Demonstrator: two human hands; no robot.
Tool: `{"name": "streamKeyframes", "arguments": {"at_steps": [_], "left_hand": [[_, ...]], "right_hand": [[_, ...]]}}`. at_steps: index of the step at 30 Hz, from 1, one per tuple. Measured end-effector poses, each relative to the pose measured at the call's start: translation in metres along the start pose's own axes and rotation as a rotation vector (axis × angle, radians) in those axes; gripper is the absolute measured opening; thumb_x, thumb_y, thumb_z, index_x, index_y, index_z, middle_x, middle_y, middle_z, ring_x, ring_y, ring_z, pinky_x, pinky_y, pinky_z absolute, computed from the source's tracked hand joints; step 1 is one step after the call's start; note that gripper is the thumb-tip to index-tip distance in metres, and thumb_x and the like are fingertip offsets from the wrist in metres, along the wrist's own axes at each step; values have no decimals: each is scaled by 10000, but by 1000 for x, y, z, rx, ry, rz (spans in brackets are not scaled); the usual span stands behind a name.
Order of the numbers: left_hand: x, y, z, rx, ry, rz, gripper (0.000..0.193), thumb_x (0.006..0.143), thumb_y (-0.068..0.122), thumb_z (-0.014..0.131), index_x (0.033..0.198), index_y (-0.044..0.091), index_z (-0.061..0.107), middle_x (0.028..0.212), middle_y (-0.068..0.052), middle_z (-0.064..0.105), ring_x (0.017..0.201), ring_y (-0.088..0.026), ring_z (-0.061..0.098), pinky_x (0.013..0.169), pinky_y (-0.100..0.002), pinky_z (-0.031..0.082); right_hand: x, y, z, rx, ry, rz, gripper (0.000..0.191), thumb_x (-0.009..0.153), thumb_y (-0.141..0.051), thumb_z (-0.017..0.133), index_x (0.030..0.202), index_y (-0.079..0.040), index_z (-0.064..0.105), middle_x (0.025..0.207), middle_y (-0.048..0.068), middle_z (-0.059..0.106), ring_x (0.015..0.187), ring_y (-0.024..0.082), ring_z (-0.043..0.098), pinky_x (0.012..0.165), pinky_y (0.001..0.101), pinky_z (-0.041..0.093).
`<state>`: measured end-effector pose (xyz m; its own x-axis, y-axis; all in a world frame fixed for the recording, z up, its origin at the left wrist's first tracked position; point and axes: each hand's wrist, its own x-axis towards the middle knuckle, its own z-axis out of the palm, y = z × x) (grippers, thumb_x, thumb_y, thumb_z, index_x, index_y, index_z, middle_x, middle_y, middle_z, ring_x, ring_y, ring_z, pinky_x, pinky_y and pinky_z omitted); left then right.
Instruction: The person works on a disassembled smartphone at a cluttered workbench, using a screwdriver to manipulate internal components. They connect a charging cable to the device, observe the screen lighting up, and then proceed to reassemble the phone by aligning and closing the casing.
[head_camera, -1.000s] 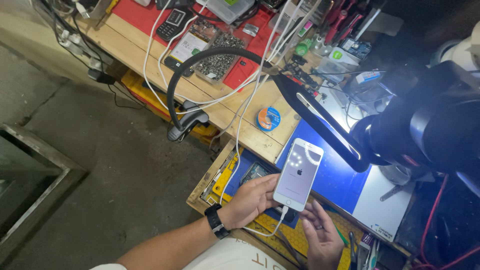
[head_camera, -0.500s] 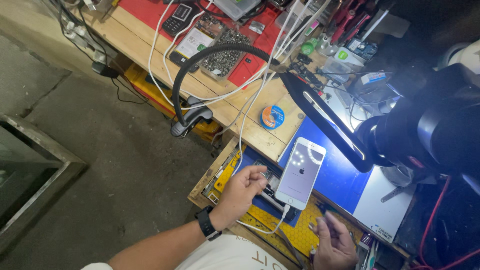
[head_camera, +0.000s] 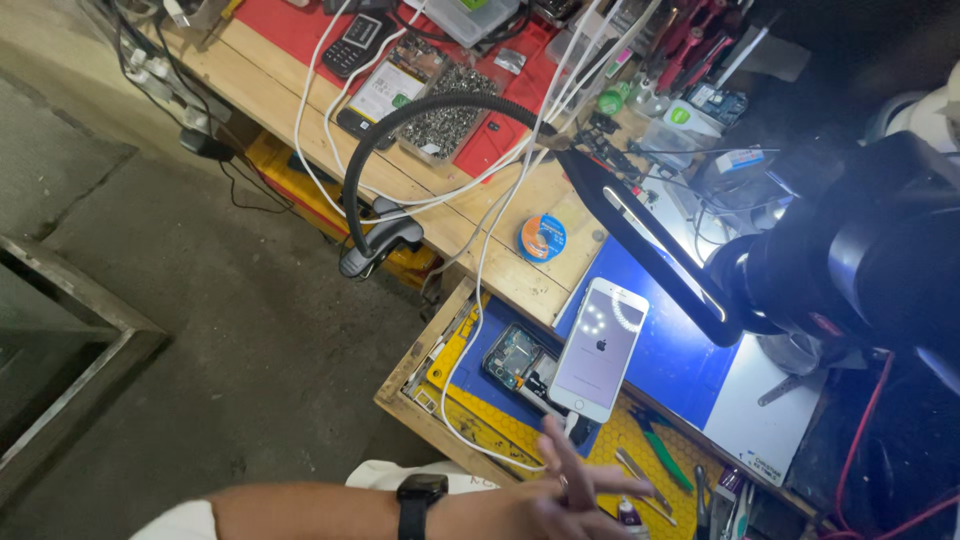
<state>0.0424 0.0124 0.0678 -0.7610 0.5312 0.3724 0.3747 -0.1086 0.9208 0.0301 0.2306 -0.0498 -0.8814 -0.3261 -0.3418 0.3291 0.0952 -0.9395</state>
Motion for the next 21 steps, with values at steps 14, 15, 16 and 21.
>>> {"name": "streamKeyframes", "arguments": {"at_steps": [14, 15, 16, 21], "left_hand": [[-6, -53, 17, 322, -499, 224, 461, 933, 267, 613, 1322, 25, 560, 1378, -260, 552, 1193, -303, 569, 1016, -415, 500], [0, -59, 15, 348, -527, 227, 465, 923, 261, 620, 1319, 25, 556, 1375, -264, 553, 1184, -305, 573, 1010, -415, 503], [6, -64, 14, 371, -545, 225, 470, 914, 255, 627, 1317, 25, 553, 1372, -268, 554, 1175, -306, 577, 1004, -415, 505], [33, -61, -2, 381, -445, 287, 499, 866, 226, 662, 1305, 25, 533, 1356, -289, 559, 1130, -315, 596, 975, -416, 518]], "right_hand": [[5, 7, 2, -63, -50, 66, 145, 928, 0, 682, 1050, 68, 724, 866, 202, 671, 690, 251, 618, 639, 387, 512], [12, 6, -2, -74, -44, 61, 146, 928, -1, 682, 1050, 66, 723, 869, 201, 671, 691, 248, 618, 640, 385, 513], [15, 6, -7, -86, -37, 62, 146, 927, -2, 682, 1051, 65, 721, 872, 199, 671, 693, 246, 619, 640, 382, 514], [24, 12, -48, -207, 32, 58, 148, 925, -7, 681, 1053, 59, 714, 887, 194, 669, 700, 236, 623, 644, 369, 518]]}}
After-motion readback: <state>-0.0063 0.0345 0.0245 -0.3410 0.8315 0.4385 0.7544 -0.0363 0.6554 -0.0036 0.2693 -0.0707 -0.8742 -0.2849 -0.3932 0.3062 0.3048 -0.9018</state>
